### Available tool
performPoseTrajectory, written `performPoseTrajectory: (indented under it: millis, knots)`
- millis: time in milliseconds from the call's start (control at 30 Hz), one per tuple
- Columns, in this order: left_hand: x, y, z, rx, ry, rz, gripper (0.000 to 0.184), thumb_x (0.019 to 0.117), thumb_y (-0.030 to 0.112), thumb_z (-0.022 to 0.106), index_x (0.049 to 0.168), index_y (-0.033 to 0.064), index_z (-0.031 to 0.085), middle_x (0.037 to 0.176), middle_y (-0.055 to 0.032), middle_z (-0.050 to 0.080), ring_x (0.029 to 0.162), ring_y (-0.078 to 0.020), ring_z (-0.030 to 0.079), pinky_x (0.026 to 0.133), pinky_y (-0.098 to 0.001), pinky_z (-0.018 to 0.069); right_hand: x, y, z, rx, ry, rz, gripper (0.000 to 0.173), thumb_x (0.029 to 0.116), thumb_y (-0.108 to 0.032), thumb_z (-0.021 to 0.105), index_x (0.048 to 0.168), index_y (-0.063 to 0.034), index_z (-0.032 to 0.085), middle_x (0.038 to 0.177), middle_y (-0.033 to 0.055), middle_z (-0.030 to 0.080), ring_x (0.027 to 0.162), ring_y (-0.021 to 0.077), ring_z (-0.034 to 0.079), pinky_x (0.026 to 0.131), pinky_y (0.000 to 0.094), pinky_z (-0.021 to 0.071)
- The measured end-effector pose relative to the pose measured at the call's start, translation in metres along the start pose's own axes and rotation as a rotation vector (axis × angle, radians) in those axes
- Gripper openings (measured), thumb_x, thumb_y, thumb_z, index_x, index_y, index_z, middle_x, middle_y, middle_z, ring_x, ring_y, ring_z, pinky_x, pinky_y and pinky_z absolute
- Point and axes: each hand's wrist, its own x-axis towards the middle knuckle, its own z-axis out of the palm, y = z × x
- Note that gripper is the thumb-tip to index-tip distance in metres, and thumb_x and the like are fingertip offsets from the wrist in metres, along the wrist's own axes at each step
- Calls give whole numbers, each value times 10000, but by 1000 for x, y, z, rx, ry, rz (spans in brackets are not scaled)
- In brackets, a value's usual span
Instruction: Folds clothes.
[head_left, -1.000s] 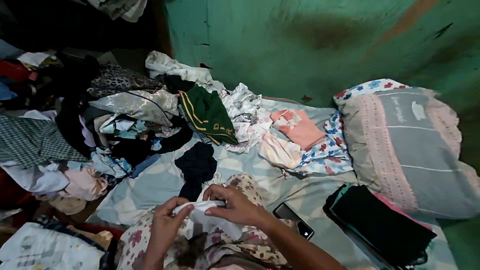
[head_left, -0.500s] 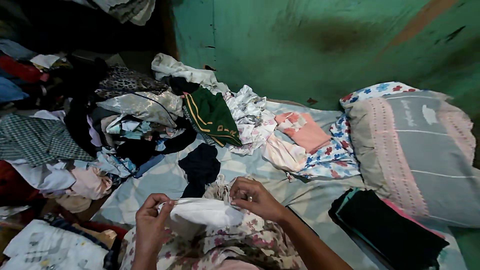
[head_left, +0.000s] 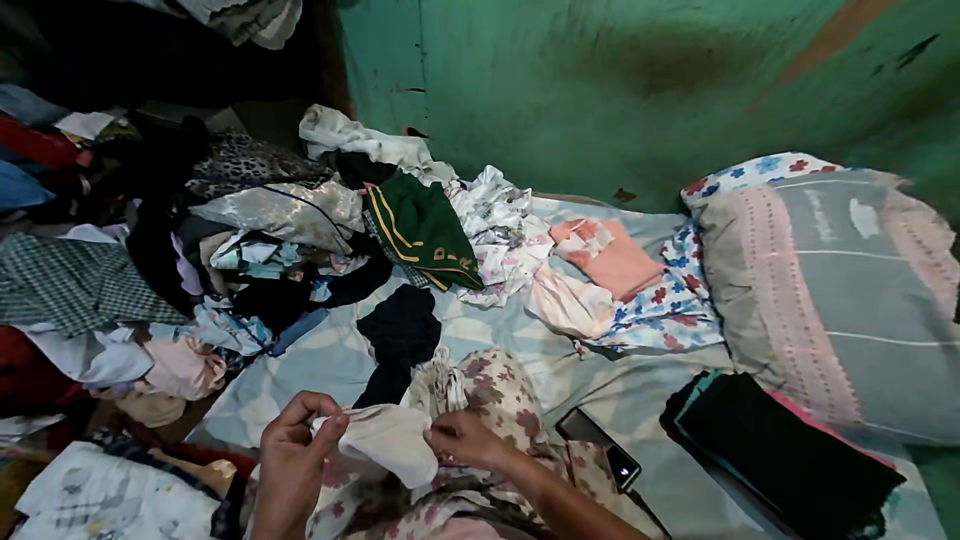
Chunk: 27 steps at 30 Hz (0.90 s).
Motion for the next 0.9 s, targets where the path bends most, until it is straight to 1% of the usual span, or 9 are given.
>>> performPoseTrajectory:
  millis: [100,200,467,567,633,767,833,867,900]
  knots:
    - [-3,3,-2,8,12,-1,82,864,362,780,917,316,737,858,179,696,773,66,639,697,-102,531,-3,8,12,307,-17,9,276,1052,-209,549,1018,40,662,857,40,622,737,80,612,709,290,556]
    - [-5,6,-2,5,4,-3,88,862,373,777,922,324,737,865,184,699,786,70,643,705,-100,532,-1,10,16,425,49,-64,152,1005,-138,600,971,-6,666,778,-44,602,672,15,574,656,220,516]
    - [-14,8,-2,-9,-13,-25,99,871,379,770,954,334,740,888,187,707,799,71,649,710,-101,533,0,-4,13,473,369,-152,167,974,-53,624,1098,49,670,969,46,653,826,45,613,766,228,537]
    - [-17,9,-5,-14,-11,-46,103,863,376,778,945,327,740,873,180,705,770,65,652,676,-101,542,0,-4,10,515,388,-200,144,957,-22,622,1078,41,667,942,21,652,807,32,616,751,215,539]
    - [-18,8,-6,-1,-13,-40,97,869,383,770,949,341,735,875,193,699,783,69,645,699,-105,537,0,-5,9,548,378,-231,137,950,-15,615,1070,29,665,922,-1,657,807,22,622,755,216,543]
    - [-20,5,-12,41,-5,-33,65,886,349,761,944,343,733,880,202,698,794,74,643,720,-108,535,-2,-7,8,617,353,-291,121,975,-38,577,1064,8,645,932,-18,654,853,35,644,820,249,565]
    - [-22,1,-16,312,22,5,51,895,238,739,934,235,706,922,137,704,848,24,659,746,-159,563,-2,-8,8,595,373,-346,126,966,-39,581,1057,14,652,978,-14,649,907,29,630,852,242,548]
    - [-22,-3,-19,531,6,38,109,886,194,727,950,107,711,997,13,700,920,-83,670,782,-252,583,-3,-9,8,568,379,-377,128,961,-33,585,1051,23,656,1011,-6,642,939,25,620,862,232,541]
    - [-22,-6,-20,705,-49,38,198,878,165,721,996,6,726,1125,-149,679,1032,-275,653,835,-419,570,-3,-10,8,536,377,-417,128,953,-32,589,1041,25,662,1037,1,643,962,20,616,863,224,537]
